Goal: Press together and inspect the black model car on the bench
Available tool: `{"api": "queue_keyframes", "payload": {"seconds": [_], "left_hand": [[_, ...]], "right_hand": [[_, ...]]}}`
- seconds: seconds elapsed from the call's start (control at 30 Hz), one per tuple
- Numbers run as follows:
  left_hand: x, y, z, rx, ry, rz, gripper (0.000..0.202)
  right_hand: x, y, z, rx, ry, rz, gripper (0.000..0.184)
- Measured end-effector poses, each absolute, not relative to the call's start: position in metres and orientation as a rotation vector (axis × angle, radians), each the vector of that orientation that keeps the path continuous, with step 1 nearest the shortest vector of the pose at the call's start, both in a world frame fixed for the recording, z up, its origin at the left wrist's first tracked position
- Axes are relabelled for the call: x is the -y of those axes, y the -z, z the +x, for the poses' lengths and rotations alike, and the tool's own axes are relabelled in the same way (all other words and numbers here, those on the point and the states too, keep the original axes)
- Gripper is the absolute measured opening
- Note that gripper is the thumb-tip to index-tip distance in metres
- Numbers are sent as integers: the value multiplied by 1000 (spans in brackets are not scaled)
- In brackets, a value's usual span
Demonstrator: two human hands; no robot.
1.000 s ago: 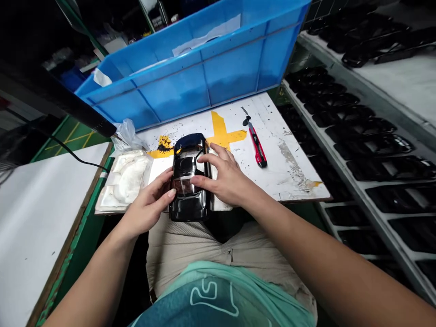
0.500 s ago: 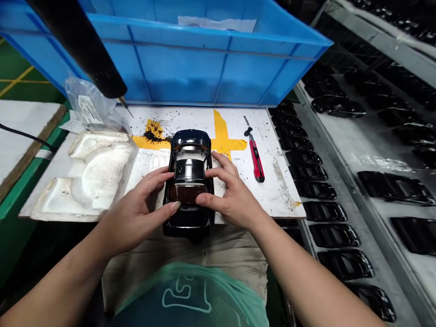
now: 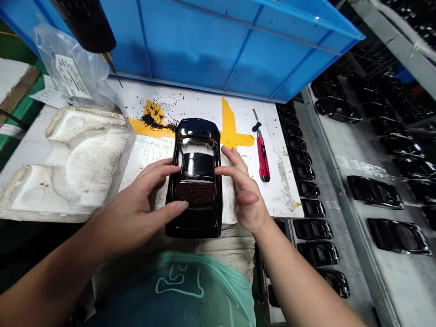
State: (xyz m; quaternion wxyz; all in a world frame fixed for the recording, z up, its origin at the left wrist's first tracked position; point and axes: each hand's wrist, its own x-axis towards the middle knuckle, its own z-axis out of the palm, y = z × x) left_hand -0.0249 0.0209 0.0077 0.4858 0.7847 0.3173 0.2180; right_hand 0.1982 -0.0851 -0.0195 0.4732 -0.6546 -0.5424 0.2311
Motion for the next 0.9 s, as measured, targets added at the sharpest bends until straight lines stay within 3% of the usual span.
{"api": "queue_keyframes", "payload": {"seconds": [0.13, 0.37, 0.57, 0.73, 0.9], "left_hand": [[-22, -11, -24, -768, -502, 1930, 42], [-26, -8, -21, -770, -457, 1633, 52], [-12, -14, 5, -743, -620, 1485, 28], [7, -41, 13, -755, -728, 1382, 19], [26, -95, -39, -816, -887, 1319, 17]], "right_hand": [[85, 21, 195, 1307, -566, -1545, 91], [88, 20, 198, 1156, -680, -1335, 94], [89, 24, 205, 1074, -716, -1154, 95], [89, 26, 210, 1089, -718, -1113, 98], [94, 34, 217, 1093, -724, -1030, 95]]}}
